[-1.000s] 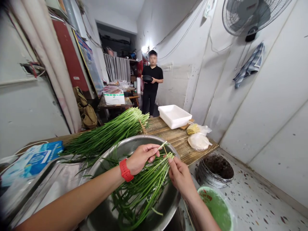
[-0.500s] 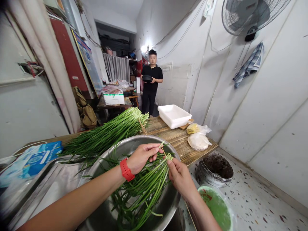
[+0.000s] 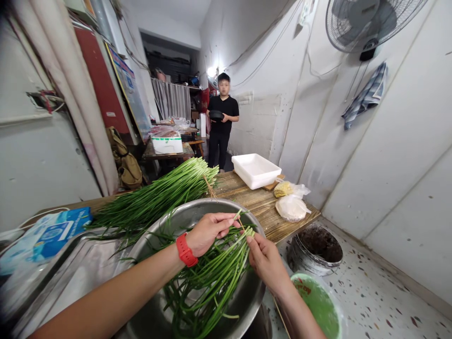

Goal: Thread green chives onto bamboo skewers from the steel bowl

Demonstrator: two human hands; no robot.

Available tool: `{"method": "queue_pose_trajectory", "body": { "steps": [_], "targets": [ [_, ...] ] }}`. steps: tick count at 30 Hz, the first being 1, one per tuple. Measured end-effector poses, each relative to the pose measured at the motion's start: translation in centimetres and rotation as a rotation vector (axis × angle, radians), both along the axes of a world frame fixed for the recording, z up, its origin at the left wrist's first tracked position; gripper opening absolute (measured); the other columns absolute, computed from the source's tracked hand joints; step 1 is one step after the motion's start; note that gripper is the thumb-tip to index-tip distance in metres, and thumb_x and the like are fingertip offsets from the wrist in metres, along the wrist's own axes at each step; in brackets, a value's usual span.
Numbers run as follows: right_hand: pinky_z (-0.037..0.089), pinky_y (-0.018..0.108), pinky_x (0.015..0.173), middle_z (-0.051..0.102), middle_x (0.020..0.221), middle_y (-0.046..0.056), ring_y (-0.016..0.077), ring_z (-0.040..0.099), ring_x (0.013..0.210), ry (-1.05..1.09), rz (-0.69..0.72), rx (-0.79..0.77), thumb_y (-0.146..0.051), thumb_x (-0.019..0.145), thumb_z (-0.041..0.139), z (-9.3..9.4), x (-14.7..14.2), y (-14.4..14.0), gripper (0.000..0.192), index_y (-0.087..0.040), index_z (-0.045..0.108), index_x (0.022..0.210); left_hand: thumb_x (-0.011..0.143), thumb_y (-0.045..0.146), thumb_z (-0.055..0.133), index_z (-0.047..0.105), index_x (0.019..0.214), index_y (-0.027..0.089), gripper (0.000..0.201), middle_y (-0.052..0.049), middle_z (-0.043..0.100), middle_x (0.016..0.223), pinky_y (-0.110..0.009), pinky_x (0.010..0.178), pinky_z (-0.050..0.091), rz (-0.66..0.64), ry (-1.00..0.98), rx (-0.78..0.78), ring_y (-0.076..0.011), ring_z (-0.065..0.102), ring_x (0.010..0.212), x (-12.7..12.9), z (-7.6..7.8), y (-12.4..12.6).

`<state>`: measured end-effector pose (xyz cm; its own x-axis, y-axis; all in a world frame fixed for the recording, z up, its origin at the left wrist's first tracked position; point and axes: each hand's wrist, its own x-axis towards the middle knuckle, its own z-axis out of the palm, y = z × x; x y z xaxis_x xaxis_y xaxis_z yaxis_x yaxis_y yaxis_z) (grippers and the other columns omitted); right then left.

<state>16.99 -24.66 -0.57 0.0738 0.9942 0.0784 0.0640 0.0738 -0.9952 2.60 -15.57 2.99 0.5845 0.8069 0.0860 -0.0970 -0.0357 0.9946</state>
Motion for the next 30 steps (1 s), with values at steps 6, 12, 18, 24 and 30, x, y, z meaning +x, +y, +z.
{"method": "queue_pose_trajectory", "body": {
  "steps": [6, 12, 18, 24, 30],
  "targets": [
    [0.017, 0.015, 0.031, 0.025, 0.04, -0.011, 0.003, 0.019, 0.032, 0.023, 0.006, 0.001, -0.057, 0.079, 0.042, 0.1, 0.0, 0.0, 0.048, -0.012, 0.05, 0.096, 0.073, 0.031, 0.055, 0.066, 0.08, 0.008, 0.027, -0.001, 0.052, 0.057, -0.021, 0.045, 0.018, 0.001, 0.078, 0.066, -0.0039, 0.025, 0.044, -0.2, 0.5, -0.3],
    [0.015, 0.015, 0.031, 0.025, 0.04, -0.01, 0.0021, 0.017, 0.033, 0.041, 0.005, 0.016, -0.055, 0.08, 0.043, -0.3, -0.1, 0.2, 0.04, -0.015, 0.046, 0.075, 0.076, 0.028, 0.05, 0.066, 0.066, 0.011, 0.026, 0.0, 0.052, 0.05, -0.02, 0.047, 0.029, 0.015, 0.247, 0.296, -0.0076, 0.037, 0.046, -0.4, 0.8, -0.6],
    [0.015, 0.015, 0.034, 0.024, 0.045, -0.009, 0.0029, 0.019, 0.037, 0.059, -0.072, 0.083, -0.052, 0.08, 0.044, -1.4, -0.2, 0.8, 0.037, -0.016, 0.04, 0.069, 0.08, 0.021, 0.044, 0.066, 0.098, 0.017, 0.029, -0.005, 0.066, 0.091, -0.026, 0.078, 0.042, -0.042, 0.41, 0.7, -0.0159, 0.057, 0.081, -0.1, 0.4, -1.7],
    [0.013, 0.016, 0.035, 0.023, 0.047, -0.01, 0.0034, 0.018, 0.037, 0.157, -0.072, 0.062, -0.048, 0.077, 0.053, -1.3, 0.2, 0.1, 0.039, -0.017, 0.047, 0.099, 0.081, 0.018, 0.039, 0.052, 0.118, 0.021, 0.039, -0.003, 0.058, 0.113, -0.028, 0.09, 0.038, -0.219, 0.509, 0.784, -0.0159, 0.054, 0.1, -1.1, 1.1, -1.2],
    [0.019, 0.018, 0.038, 0.03, 0.045, -0.008, 0.005, 0.024, 0.037, 0.315, -0.149, -0.042, -0.039, 0.074, 0.061, -1.1, 1.5, -4.6, 0.042, -0.02, 0.05, 0.109, 0.077, 0.017, 0.045, 0.063, 0.103, 0.02, 0.031, -0.004, 0.068, 0.087, -0.024, 0.073, 0.042, -0.173, 0.769, 0.826, -0.0166, 0.06, 0.08, -0.9, -0.9, 4.3]
  ]
}}
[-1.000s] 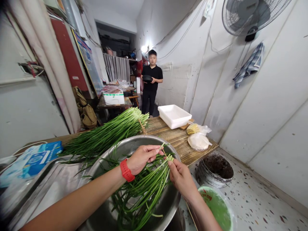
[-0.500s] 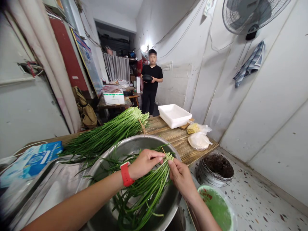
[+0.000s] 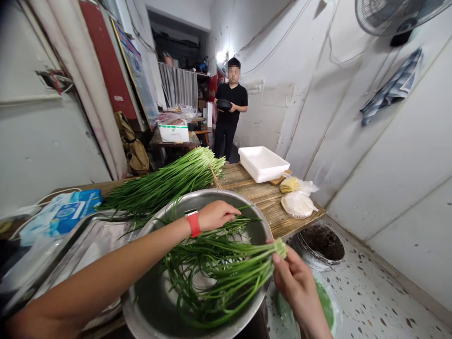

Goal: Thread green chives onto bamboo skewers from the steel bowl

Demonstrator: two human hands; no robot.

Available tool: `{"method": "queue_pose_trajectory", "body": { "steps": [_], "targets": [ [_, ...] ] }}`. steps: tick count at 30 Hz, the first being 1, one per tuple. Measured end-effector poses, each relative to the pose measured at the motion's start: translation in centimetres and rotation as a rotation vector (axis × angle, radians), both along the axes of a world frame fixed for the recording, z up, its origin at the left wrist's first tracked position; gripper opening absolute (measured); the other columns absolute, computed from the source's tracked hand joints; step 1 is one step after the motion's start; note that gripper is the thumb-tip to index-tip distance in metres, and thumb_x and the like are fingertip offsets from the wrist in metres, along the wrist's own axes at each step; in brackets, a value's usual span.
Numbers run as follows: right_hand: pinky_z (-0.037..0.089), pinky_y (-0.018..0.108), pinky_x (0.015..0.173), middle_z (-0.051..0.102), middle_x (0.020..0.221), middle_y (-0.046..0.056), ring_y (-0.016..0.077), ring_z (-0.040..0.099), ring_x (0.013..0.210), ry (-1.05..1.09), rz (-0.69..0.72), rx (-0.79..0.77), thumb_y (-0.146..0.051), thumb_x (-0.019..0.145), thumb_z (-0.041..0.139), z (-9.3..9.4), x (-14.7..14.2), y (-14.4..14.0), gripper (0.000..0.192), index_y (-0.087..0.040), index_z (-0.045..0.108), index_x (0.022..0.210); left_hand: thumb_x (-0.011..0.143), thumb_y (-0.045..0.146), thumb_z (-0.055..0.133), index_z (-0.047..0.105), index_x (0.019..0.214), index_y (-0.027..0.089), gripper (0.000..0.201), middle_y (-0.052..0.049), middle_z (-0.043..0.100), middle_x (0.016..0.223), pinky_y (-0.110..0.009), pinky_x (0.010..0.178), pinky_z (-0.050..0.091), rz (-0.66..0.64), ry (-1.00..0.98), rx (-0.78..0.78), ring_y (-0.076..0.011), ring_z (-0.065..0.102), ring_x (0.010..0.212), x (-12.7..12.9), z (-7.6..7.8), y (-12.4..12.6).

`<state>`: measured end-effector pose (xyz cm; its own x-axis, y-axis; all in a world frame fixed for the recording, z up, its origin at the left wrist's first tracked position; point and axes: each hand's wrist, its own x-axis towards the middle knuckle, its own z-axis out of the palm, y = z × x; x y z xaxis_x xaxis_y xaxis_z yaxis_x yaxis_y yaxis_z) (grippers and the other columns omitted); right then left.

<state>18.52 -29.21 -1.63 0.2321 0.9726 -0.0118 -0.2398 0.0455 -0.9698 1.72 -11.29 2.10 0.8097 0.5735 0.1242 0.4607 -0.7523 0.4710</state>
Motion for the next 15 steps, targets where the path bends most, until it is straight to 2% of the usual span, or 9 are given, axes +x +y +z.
{"method": "queue_pose_trajectory", "body": {
  "steps": [3, 5, 8, 11, 13, 15],
  "targets": [
    [0.014, 0.017, 0.036, 0.029, 0.044, -0.008, 0.0038, 0.021, 0.036, 0.083, -0.066, -0.036, -0.038, 0.072, 0.062, -0.7, -0.2, -1.7, 0.043, -0.02, 0.051, 0.109, 0.071, 0.022, 0.057, 0.069, 0.087, 0.023, 0.02, -0.003, 0.068, 0.081, -0.024, 0.067, 0.04, 0.039, 0.094, 0.065, -0.0179, 0.06, 0.077, 1.7, -3.5, 2.6],
    [0.017, 0.016, 0.035, 0.035, 0.046, -0.006, 0.0037, 0.023, 0.037, 0.131, -0.093, -0.03, -0.037, 0.072, 0.063, -1.4, -0.6, -2.1, 0.043, -0.021, 0.051, 0.109, 0.069, 0.023, 0.06, 0.069, 0.085, 0.023, 0.018, -0.004, 0.067, 0.076, -0.025, 0.065, 0.04, 0.105, 0.124, 0.09, -0.0186, 0.059, 0.074, 2.9, -5.7, 3.7],
    [0.02, 0.015, 0.035, 0.036, 0.046, -0.006, 0.0033, 0.023, 0.036, 0.16, -0.075, -0.035, -0.037, 0.073, 0.062, -1.9, -0.7, -1.6, 0.042, -0.021, 0.051, 0.11, 0.069, 0.023, 0.06, 0.069, 0.081, 0.019, 0.016, -0.008, 0.066, 0.078, -0.027, 0.069, 0.039, 0.157, 0.101, 0.127, -0.0203, 0.058, 0.078, 4.2, -7.9, 4.4],
    [0.021, 0.015, 0.035, 0.027, 0.042, -0.008, 0.0032, 0.02, 0.035, 0.12, -0.041, -0.06, -0.04, 0.073, 0.061, -1.8, -0.3, -0.5, 0.042, -0.019, 0.051, 0.109, 0.074, 0.024, 0.055, 0.069, 0.077, 0.018, 0.016, -0.009, 0.065, 0.081, -0.03, 0.075, 0.038, 0.144, 0.071, 0.161, -0.0211, 0.056, 0.084, 4.5, -7.9, 4.5],
    [0.019, 0.014, 0.034, 0.024, 0.043, -0.009, 0.0024, 0.018, 0.035, 0.073, -0.022, -0.069, -0.042, 0.073, 0.06, -1.3, 0.0, 0.3, 0.044, -0.017, 0.051, 0.108, 0.079, 0.026, 0.049, 0.068, 0.082, 0.018, 0.021, -0.009, 0.065, 0.087, -0.03, 0.079, 0.037, 0.135, -0.003, 0.173, -0.0205, 0.055, 0.088, 4.2, -6.8, 4.1],
    [0.014, 0.013, 0.033, 0.022, 0.044, -0.01, 0.0015, 0.015, 0.035, 0.02, 0.014, -0.066, -0.044, 0.074, 0.058, -0.6, 0.1, 1.4, 0.045, -0.016, 0.049, 0.108, 0.082, 0.029, 0.045, 0.066, 0.088, 0.017, 0.025, -0.008, 0.065, 0.088, -0.029, 0.077, 0.039, 0.127, -0.18, 0.062, -0.0179, 0.056, 0.084, 3.5, -5.0, 3.4]
  ]
}}
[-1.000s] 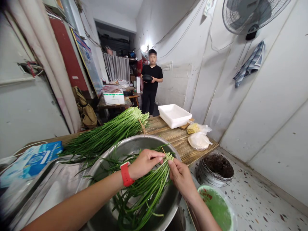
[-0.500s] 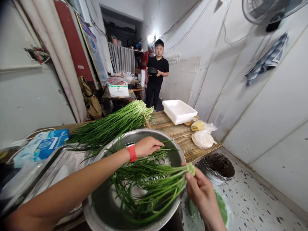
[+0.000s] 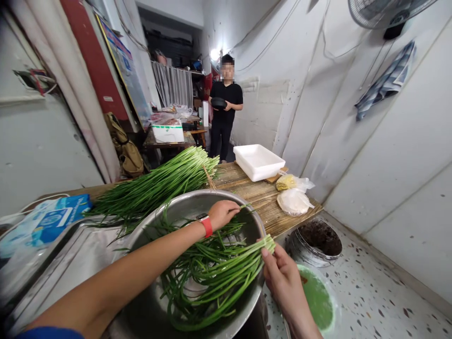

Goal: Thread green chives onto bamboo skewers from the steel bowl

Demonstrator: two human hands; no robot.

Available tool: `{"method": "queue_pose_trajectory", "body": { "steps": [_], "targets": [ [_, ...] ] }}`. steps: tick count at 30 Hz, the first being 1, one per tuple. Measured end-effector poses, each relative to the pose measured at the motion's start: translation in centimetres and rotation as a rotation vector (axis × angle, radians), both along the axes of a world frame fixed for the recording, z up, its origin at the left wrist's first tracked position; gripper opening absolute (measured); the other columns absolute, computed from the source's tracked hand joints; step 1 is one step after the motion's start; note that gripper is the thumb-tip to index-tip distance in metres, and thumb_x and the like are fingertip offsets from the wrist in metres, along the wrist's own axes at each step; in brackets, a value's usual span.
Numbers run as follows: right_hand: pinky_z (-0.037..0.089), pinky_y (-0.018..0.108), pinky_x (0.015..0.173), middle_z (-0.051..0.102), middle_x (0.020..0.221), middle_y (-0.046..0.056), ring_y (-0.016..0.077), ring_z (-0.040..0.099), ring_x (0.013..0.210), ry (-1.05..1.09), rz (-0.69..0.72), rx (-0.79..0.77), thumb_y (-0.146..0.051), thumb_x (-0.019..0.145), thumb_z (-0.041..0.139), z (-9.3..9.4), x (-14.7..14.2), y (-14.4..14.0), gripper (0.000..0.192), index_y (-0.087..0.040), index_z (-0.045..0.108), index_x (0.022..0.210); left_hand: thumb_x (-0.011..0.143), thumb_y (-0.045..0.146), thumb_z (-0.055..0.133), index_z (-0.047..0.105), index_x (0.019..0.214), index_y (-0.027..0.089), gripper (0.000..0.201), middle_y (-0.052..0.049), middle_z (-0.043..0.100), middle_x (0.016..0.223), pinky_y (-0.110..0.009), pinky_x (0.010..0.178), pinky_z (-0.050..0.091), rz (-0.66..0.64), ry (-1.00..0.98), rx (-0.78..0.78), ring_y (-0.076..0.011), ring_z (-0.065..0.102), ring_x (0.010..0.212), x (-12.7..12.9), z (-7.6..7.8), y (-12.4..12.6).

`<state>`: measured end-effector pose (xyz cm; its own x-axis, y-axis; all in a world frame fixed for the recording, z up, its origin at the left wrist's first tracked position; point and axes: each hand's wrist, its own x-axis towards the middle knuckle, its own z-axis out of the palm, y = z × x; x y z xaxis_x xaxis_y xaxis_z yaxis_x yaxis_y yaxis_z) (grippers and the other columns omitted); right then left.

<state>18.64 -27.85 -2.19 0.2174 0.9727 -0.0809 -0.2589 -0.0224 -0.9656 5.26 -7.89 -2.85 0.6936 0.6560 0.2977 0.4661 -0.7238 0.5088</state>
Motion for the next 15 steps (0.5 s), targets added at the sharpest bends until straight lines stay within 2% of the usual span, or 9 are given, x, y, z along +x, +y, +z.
{"method": "queue_pose_trajectory", "body": {
  "steps": [3, 6, 10, 15],
  "targets": [
    [0.012, 0.013, 0.032, 0.021, 0.044, -0.011, 0.0013, 0.015, 0.035, -0.074, 0.063, 0.041, -0.045, 0.077, 0.054, 1.2, -0.2, 1.6, 0.044, -0.014, 0.047, 0.107, 0.08, 0.035, 0.047, 0.064, 0.09, 0.013, 0.029, -0.005, 0.063, 0.072, -0.024, 0.061, 0.042, -0.045, -0.303, -0.359, -0.0121, 0.054, 0.061, -1.2, 3.1, -1.8],
    [0.014, 0.012, 0.032, 0.021, 0.044, -0.011, 0.0014, 0.016, 0.035, -0.144, 0.13, 0.112, -0.046, 0.079, 0.052, 2.1, -0.9, 2.9, 0.042, -0.013, 0.047, 0.106, 0.076, 0.035, 0.053, 0.065, 0.082, 0.01, 0.029, -0.003, 0.058, 0.064, -0.02, 0.049, 0.035, -0.057, -0.436, -0.612, -0.007, 0.044, 0.049, -2.2, 5.3, -4.1],
    [0.016, 0.012, 0.031, 0.024, 0.045, -0.011, 0.0014, 0.017, 0.035, -0.187, 0.195, 0.17, -0.048, 0.078, 0.052, 2.8, -1.7, 3.7, 0.045, -0.013, 0.048, 0.105, 0.074, 0.032, 0.055, 0.064, 0.079, 0.008, 0.027, -0.005, 0.057, 0.069, -0.019, 0.046, 0.029, -0.086, -0.54, -0.752, -0.005, 0.039, 0.049, -2.8, 6.4, -6.1],
    [0.017, 0.012, 0.03, 0.024, 0.042, -0.012, 0.0015, 0.017, 0.033, -0.199, 0.228, 0.15, -0.052, 0.077, 0.05, 3.4, -2.0, 3.9, 0.05, -0.013, 0.047, 0.108, 0.074, 0.029, 0.056, 0.064, 0.087, 0.007, 0.027, -0.008, 0.06, 0.08, -0.02, 0.048, 0.029, -0.101, -0.605, -0.784, -0.0047, 0.039, 0.051, -2.7, 7.0, -6.6]
  ]
}}
